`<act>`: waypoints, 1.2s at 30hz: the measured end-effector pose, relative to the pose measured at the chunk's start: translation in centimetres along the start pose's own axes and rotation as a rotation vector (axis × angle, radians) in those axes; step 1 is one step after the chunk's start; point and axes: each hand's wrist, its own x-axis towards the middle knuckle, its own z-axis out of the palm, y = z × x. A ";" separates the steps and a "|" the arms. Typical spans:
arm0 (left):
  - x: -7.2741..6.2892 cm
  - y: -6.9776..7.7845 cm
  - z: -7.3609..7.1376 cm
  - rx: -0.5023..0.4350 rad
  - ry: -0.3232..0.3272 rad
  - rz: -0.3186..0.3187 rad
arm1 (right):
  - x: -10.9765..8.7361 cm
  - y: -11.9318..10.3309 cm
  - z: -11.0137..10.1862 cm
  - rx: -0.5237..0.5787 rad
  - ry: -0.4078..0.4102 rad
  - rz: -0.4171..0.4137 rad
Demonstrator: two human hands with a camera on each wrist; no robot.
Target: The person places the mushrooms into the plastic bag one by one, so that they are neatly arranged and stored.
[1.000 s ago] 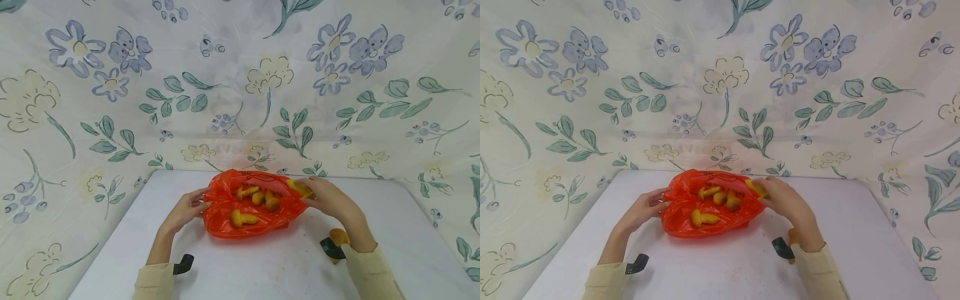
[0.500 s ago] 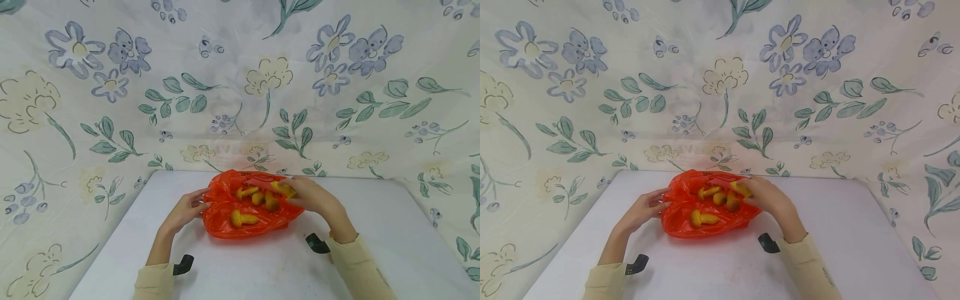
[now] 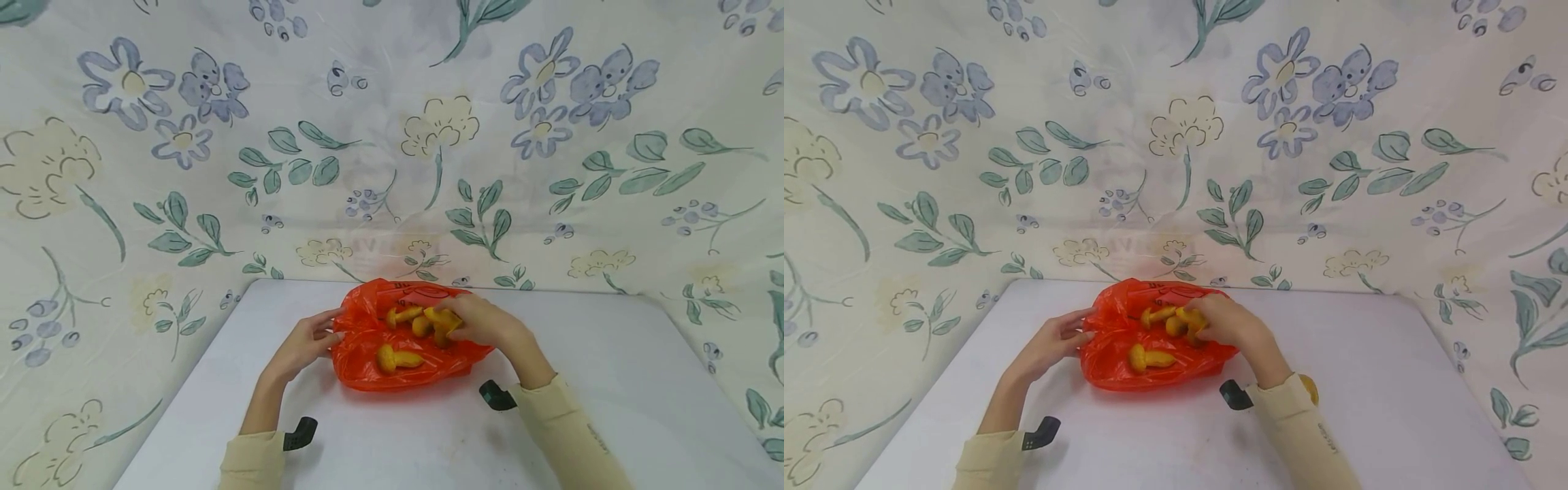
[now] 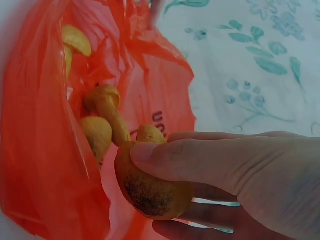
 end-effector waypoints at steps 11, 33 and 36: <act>0.1 0.0 0.1 0.009 0.003 -0.010 | 1.2 -1.7 1.2 -0.044 -0.028 -0.019; 0.1 0.0 0.1 0.011 0.000 0.012 | 4.2 -3.4 3.1 -0.063 -0.129 0.032; 0.1 0.0 0.1 0.013 -0.003 0.015 | 4.4 -3.6 3.4 -0.082 -0.141 0.035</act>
